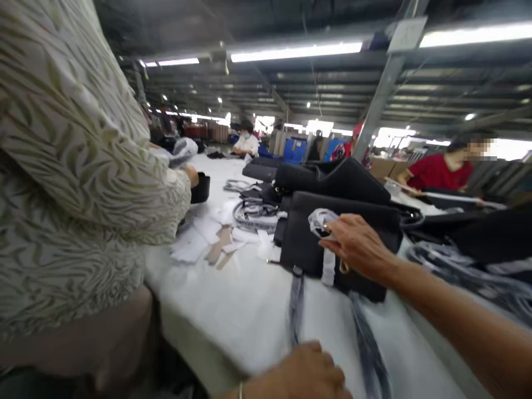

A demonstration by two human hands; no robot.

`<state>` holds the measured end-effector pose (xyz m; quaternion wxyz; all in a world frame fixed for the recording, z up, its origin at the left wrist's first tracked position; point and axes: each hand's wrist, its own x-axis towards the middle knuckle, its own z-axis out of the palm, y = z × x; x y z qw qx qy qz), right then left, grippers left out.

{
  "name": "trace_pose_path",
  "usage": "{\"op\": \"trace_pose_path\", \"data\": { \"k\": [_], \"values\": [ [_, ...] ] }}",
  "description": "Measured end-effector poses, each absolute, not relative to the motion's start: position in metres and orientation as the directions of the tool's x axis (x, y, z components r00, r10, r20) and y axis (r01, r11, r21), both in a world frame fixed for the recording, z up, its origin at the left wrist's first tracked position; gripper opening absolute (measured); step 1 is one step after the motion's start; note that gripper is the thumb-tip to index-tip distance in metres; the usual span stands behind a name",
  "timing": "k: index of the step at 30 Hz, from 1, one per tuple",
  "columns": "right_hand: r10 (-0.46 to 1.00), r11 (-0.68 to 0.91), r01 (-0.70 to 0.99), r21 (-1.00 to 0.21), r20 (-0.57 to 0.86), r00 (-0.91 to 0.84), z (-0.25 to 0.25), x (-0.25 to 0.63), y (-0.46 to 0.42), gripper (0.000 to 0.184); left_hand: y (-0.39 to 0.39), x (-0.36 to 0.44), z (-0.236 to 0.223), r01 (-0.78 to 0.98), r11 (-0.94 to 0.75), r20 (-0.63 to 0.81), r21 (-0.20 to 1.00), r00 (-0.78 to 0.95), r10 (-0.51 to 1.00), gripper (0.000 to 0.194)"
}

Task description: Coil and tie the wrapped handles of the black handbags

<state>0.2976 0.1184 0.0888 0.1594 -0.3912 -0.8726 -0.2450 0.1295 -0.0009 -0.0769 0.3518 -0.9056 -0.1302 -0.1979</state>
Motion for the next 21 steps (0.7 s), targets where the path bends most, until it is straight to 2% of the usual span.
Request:
{"op": "trace_pose_path", "data": {
  "k": [1, 2, 3, 5, 7, 9, 13, 16, 19, 21],
  "values": [
    [0.614, 0.575, 0.742, 0.343, 0.419, -0.669, 0.085, 0.312, 0.106, 0.018, -0.004, 0.131, -0.078, 0.365, -0.796, 0.437, -0.483, 0.888, 0.142, 0.021],
    [0.629, 0.595, 0.718, 0.362, 0.346, -0.696, 0.079, 0.323, 0.094, 0.016, -0.006, 0.132, -0.079, 0.339, -0.891, 0.397, -0.303, 0.895, 0.205, 0.016],
    [0.643, 0.624, 0.690, 0.366, 0.261, -0.720, 0.069, 0.331, 0.083, 0.015, -0.008, 0.133, -0.080, 0.330, -0.926, 0.365, -0.183, 0.897, 0.248, 0.013],
    [0.662, 0.685, 0.649, 0.333, 0.090, -0.744, 0.044, 0.336, 0.061, 0.012, -0.010, 0.135, -0.081, 0.321, -0.944, 0.344, -0.081, 0.898, 0.276, 0.015],
    [0.668, 0.726, 0.636, 0.260, -0.046, -0.743, 0.017, 0.330, 0.038, 0.014, -0.011, 0.136, -0.080, 0.336, -0.938, 0.371, -0.080, 0.884, 0.285, 0.019],
    [0.667, 0.745, 0.651, 0.147, -0.124, -0.735, -0.006, 0.321, 0.020, 0.017, -0.012, 0.135, -0.080, 0.373, -0.923, 0.428, -0.094, 0.852, 0.300, 0.019],
    [0.636, 0.746, 0.648, -0.152, -0.128, -0.761, -0.026, 0.320, 0.001, 0.018, -0.012, 0.134, -0.083, 0.406, -0.910, 0.495, -0.087, 0.810, 0.314, 0.019],
    [0.663, 0.699, 0.650, -0.299, -0.069, -0.745, -0.029, 0.332, -0.006, 0.043, -0.009, 0.135, -0.085, 0.395, -0.918, 0.485, -0.030, 0.809, 0.332, 0.027],
    [0.720, 0.639, 0.684, -0.352, -0.041, -0.693, -0.033, 0.343, -0.012, 0.074, -0.005, 0.137, -0.086, 0.439, -0.895, 0.512, 0.080, 0.752, 0.414, 0.045],
    [0.727, 0.619, 0.691, -0.373, -0.059, -0.684, -0.037, 0.347, -0.016, 0.083, -0.003, 0.137, -0.086, 0.472, -0.871, 0.503, 0.138, 0.724, 0.472, 0.058]
  ]
}}
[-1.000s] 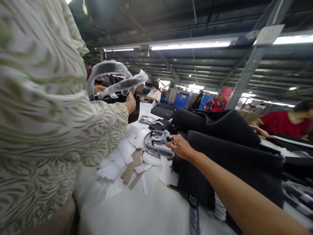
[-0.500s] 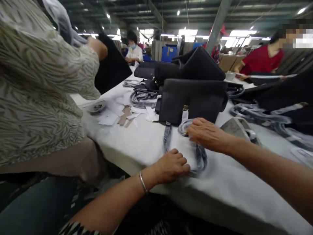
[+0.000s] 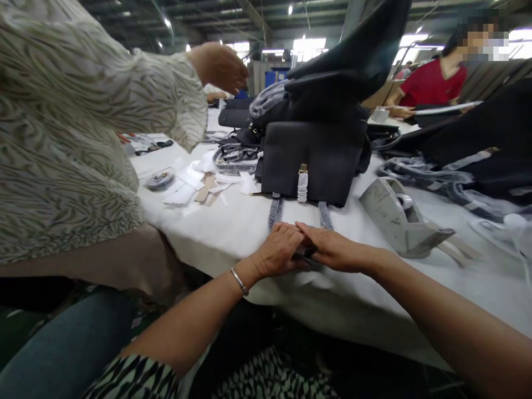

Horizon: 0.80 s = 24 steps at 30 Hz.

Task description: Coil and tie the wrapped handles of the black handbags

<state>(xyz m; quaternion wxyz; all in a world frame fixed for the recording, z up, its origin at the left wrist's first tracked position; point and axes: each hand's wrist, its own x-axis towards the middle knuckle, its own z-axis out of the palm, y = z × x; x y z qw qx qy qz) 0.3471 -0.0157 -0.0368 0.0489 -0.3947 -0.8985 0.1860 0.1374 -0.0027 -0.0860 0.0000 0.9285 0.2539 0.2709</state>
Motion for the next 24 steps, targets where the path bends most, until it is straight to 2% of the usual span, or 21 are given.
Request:
{"op": "trace_pose_path", "data": {
  "k": [2, 5, 8, 12, 15, 19, 24],
  "values": [
    [0.733, 0.613, 0.693, -0.380, -0.053, -0.678, -0.041, 0.350, -0.020, 0.083, -0.002, 0.138, -0.085, 0.478, -0.865, 0.469, 0.150, 0.736, 0.488, 0.060],
    [0.766, 0.610, 0.713, -0.345, 0.030, -0.642, -0.050, 0.350, -0.031, 0.077, -0.004, 0.138, -0.080, 0.482, -0.868, 0.433, 0.119, 0.762, 0.482, 0.052],
    [0.816, 0.577, 0.776, -0.255, 0.162, -0.554, -0.064, 0.345, -0.045, 0.068, -0.009, 0.140, -0.078, 0.526, -0.850, 0.390, 0.025, 0.778, 0.493, 0.050],
    [0.824, 0.524, 0.842, -0.127, 0.325, -0.464, -0.083, 0.338, -0.061, 0.070, -0.017, 0.143, -0.077, 0.544, -0.830, 0.344, -0.119, 0.807, 0.479, 0.039],
    [0.812, 0.516, 0.846, -0.132, 0.390, -0.435, -0.092, 0.340, -0.062, 0.075, -0.017, 0.142, -0.072, 0.539, -0.839, 0.316, -0.072, 0.810, 0.494, 0.032],
    [0.763, 0.611, 0.776, -0.153, 0.372, -0.528, -0.102, 0.350, -0.054, 0.079, -0.010, 0.132, -0.062, 0.449, -0.893, 0.284, 0.036, 0.852, 0.439, 0.043],
    [0.673, 0.688, 0.720, -0.090, 0.451, -0.587, -0.113, 0.366, -0.043, 0.083, -0.005, 0.127, -0.067, 0.367, -0.928, 0.345, -0.057, 0.880, 0.327, 0.040]
  ]
}}
